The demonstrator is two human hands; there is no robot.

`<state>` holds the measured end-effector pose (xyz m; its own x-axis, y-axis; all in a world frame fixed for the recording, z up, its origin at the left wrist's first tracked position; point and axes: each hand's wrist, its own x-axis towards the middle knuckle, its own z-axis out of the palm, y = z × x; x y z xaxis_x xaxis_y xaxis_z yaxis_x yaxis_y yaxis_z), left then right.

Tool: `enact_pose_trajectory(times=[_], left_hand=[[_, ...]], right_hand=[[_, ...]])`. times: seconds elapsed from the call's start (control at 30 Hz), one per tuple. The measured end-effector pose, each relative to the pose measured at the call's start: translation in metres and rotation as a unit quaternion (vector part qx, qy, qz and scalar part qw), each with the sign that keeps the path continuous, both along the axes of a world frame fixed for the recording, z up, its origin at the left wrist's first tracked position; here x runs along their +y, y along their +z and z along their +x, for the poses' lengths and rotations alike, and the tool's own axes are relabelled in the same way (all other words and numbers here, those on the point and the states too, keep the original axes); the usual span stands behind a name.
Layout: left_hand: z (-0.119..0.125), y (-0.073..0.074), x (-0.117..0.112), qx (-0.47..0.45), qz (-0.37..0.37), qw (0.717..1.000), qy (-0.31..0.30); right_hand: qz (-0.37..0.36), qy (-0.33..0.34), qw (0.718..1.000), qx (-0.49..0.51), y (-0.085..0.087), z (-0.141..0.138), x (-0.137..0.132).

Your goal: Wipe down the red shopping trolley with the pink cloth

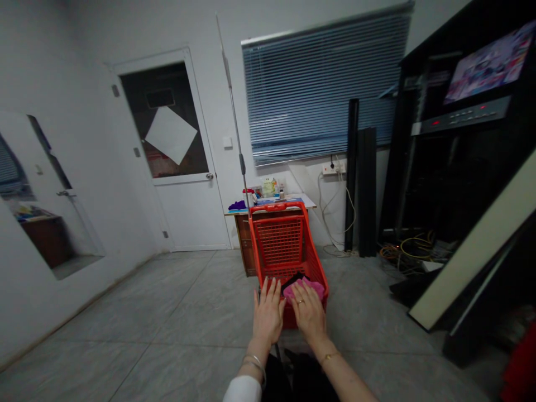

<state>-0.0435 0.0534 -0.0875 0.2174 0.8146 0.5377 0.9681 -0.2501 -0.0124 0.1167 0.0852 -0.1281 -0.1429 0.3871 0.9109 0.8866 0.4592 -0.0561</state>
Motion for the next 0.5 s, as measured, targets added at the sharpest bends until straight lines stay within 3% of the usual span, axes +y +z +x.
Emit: enact_pose_trajectory(times=[0.1, 0.2, 0.3, 0.4, 0.5], left_hand=[[-0.006, 0.004, -0.002, 0.014, -0.008, 1.0, -0.001], [-0.001, 0.003, -0.001, 0.01, -0.003, 1.0, 0.003], [0.005, 0.0, 0.0, -0.002, 0.006, 1.0, 0.009], [0.001, -0.001, -0.001, -0.001, 0.011, 1.0, 0.013], [-0.006, -0.001, 0.0, 0.01, 0.007, 1.0, 0.009]], right_hand=[[-0.014, 0.027, 0.999, -0.032, 0.002, 0.02, 0.003], [-0.009, -0.004, 1.0, -0.003, 0.0, 0.035, 0.008], [0.003, -0.035, 0.999, 0.036, -0.003, 0.019, 0.005], [-0.003, -0.006, 1.0, 0.005, -0.001, 0.004, 0.0], [-0.004, 0.031, 0.999, -0.032, 0.0, 0.02, 0.002]])
